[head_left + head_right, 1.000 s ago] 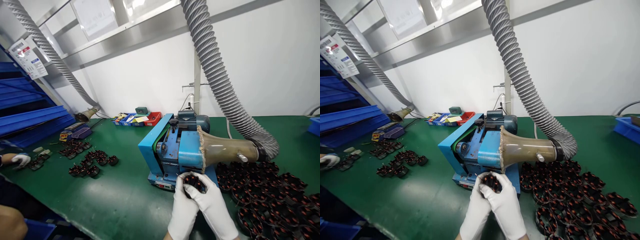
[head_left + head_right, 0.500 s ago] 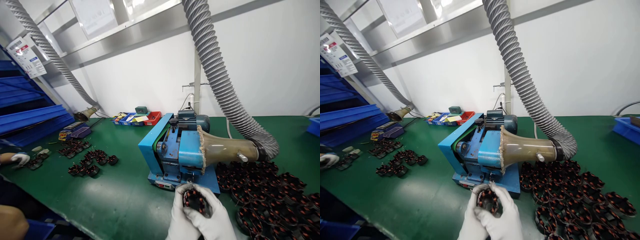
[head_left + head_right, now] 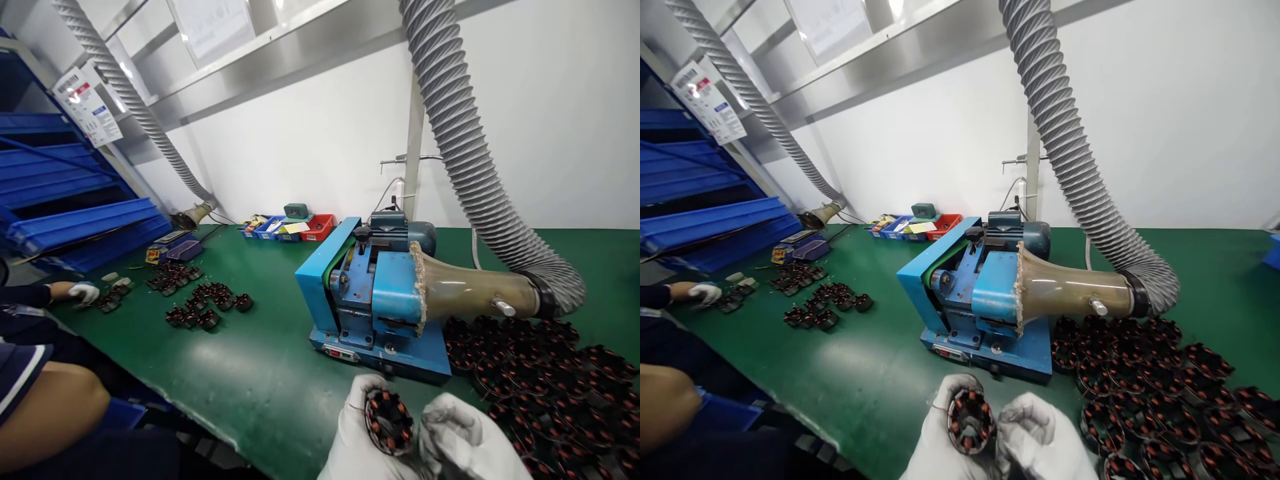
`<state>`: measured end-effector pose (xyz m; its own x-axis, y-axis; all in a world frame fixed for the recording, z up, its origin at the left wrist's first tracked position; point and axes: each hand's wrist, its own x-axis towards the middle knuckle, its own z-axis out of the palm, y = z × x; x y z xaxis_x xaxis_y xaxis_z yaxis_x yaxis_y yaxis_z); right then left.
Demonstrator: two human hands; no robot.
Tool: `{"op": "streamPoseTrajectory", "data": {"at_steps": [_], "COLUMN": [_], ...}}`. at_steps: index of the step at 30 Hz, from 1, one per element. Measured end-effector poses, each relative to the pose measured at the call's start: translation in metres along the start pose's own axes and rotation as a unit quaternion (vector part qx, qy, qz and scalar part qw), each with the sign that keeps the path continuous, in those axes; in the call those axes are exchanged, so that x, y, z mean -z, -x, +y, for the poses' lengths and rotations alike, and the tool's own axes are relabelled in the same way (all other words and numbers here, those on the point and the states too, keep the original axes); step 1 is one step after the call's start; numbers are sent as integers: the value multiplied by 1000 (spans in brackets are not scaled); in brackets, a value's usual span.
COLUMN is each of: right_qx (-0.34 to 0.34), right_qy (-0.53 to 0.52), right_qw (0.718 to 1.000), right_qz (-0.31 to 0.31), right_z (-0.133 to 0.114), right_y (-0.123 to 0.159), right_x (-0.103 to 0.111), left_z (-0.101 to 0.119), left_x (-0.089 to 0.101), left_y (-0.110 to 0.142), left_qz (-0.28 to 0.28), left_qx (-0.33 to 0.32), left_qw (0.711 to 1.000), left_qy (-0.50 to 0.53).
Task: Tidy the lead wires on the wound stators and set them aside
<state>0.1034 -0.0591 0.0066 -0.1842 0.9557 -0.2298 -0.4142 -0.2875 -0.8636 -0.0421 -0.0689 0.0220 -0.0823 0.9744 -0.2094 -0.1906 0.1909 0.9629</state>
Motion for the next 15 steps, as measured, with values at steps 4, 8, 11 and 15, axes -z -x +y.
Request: {"op": "streamPoseTrajectory", "data": {"at_steps": [4, 8, 11, 15], "right_qx": [96, 186, 189, 221], "right_qy": [9, 279, 354, 285], "right_qw": [995, 939, 910, 930], "right_qz": [32, 80, 107, 73], "right_z": [-3, -4, -7, -15], "right_y": [2, 3, 4, 4], "right_x": [4, -15, -29, -23], "left_z": [4, 12, 12, 2], "left_x": [8, 10, 6, 1], "left_y": [0, 5, 2, -5], "left_qz": [-101, -216, -207, -204], "left_qx": [43, 99, 148, 253], "left_qw": [980, 914, 908, 891], "left_qy": [167, 328, 333, 317]}}
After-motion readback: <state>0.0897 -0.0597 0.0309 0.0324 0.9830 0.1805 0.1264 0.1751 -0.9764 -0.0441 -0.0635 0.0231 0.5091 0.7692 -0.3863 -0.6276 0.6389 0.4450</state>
